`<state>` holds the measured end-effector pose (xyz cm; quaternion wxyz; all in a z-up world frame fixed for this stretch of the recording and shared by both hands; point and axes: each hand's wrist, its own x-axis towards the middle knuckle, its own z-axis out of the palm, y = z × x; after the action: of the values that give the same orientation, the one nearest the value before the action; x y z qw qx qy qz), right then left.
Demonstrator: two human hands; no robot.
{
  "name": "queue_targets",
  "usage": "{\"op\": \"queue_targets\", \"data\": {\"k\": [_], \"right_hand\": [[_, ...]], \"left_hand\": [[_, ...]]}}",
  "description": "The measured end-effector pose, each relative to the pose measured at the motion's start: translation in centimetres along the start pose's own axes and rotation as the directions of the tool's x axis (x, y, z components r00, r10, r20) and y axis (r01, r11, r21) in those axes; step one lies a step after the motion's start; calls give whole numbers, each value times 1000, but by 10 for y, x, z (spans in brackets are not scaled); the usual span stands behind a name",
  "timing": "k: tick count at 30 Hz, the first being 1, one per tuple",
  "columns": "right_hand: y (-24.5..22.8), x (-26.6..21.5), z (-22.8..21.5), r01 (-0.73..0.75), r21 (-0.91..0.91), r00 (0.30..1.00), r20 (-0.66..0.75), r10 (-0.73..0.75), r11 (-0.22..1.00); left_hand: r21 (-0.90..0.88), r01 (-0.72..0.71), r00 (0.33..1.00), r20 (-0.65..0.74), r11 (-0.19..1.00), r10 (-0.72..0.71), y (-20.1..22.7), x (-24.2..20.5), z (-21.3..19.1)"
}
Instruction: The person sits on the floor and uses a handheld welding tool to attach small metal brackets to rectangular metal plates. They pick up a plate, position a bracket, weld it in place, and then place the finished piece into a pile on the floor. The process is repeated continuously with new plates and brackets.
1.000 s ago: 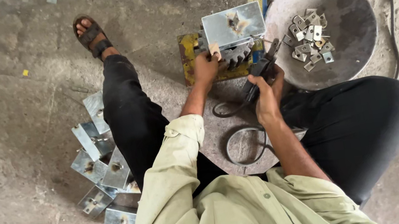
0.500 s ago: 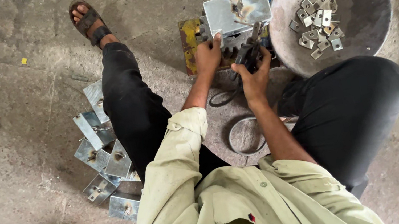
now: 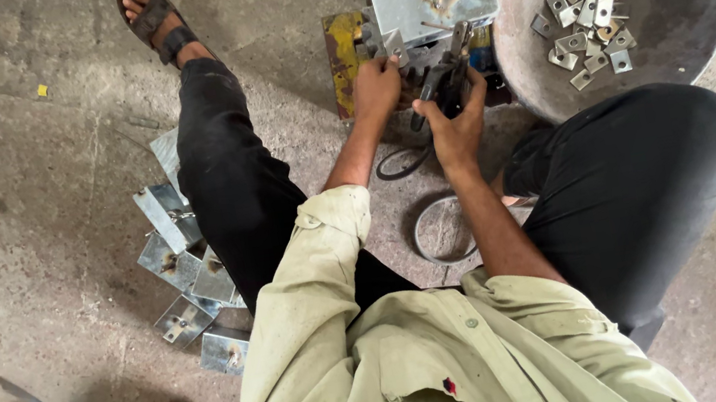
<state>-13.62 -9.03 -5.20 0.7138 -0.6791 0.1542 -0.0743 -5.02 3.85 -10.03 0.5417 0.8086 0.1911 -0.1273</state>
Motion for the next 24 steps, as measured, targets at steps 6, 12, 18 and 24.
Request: {"op": "queue_targets", "data": {"k": [6,12,18,24], "right_hand": [[-3,0,6,89,-71,996,4,-88,994],[-9,-4,6,55,-238,998,-20,-61,970],[-11,-4,7,32,-192,999,5,-32,981],[-7,-3,7,55,-229,998,-3,-58,972]], "left_hand": [[68,-51,998,-32,996,54,3,4,-3],[107,20,999,-37,994,-16,13,-3,-5],[120,10,997,-73,993,-2,3,0,1],[151,-22,995,-89,988,36,-1,3,0]]}}
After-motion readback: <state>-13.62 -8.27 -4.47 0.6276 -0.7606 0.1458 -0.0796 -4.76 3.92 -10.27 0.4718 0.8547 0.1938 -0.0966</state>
